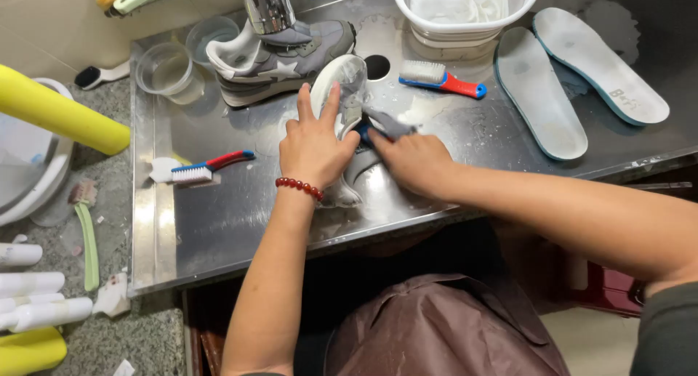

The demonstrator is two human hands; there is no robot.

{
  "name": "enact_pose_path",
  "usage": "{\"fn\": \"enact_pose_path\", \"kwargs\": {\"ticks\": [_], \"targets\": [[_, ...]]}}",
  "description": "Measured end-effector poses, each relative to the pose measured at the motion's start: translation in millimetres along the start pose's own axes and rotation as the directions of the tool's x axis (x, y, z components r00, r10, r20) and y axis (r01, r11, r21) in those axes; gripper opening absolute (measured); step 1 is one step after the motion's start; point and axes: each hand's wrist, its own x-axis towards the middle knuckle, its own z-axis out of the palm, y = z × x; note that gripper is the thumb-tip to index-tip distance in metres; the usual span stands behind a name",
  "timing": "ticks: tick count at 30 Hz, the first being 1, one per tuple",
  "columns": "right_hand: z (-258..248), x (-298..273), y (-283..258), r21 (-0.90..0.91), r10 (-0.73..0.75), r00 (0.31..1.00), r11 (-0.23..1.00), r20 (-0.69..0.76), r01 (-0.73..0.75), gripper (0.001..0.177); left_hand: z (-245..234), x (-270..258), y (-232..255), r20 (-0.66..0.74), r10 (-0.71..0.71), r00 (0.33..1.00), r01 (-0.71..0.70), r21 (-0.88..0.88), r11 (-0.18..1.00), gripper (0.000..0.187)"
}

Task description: Scrubbing and washing sneakers at a sink using brushes and cleaning solution.

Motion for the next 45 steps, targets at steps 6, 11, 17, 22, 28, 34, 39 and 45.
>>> {"fn": "enact_pose_path", "kwargs": {"ticks": [6, 11, 17, 22, 28, 34, 39, 45], "targets": [[104, 18, 6, 0.107, 0.089, 0.994, 0.991, -0.057, -0.082, 0.011, -2, -9, 20, -0.017, -0.030, 0.999, 0.030, 0.039, 0.999, 0.086], [-10, -8, -17, 0.208, 0.088, 0.971, 0.969, 0.223, -0.136, 0.058, -5, -5, 14, -0.021, -0.020, 1.000, 0.021, 0.010, 1.000, 0.088], [8, 3, -1, 0.231, 0.040, 0.993, 0.971, 0.109, -0.065, 0.048, -3, -6, 12, -0.015, -0.013, 1.000, 0.013, 0.031, 0.999, 0.086], [-14, 2, 12, 0.420, -0.307, 0.931, 0.884, 0.197, 0.203, 0.048, -1, -4, -2, -0.029, 0.018, 0.999, -0.017, 0.025, 1.000, 0.086], [13, -3, 11, 0.470, -0.244, 0.967, 0.864, 0.078, 0.180, 0.046, -6, -4, 0, -0.005, 0.021, 1.000, -0.021, 0.016, 1.000, 0.086], [-10, 10, 31, 0.268, -0.068, 0.973, 0.963, 0.220, 0.006, 0.038, 1, -1, -13, -0.062, 0.072, 0.995, -0.075, -0.045, 0.996, 0.085], [14, 3, 16, 0.532, -0.389, 0.913, 0.803, 0.124, 0.270, 0.043, 0, -2, -11, -0.048, 0.096, 0.994, -0.096, 0.005, 0.995, 0.088], [12, 0, 9, 0.428, -0.162, 0.982, 0.897, 0.097, 0.105, 0.042, -6, 0, -14, -0.016, 0.062, 0.998, -0.063, -0.038, 0.997, 0.086]]}}
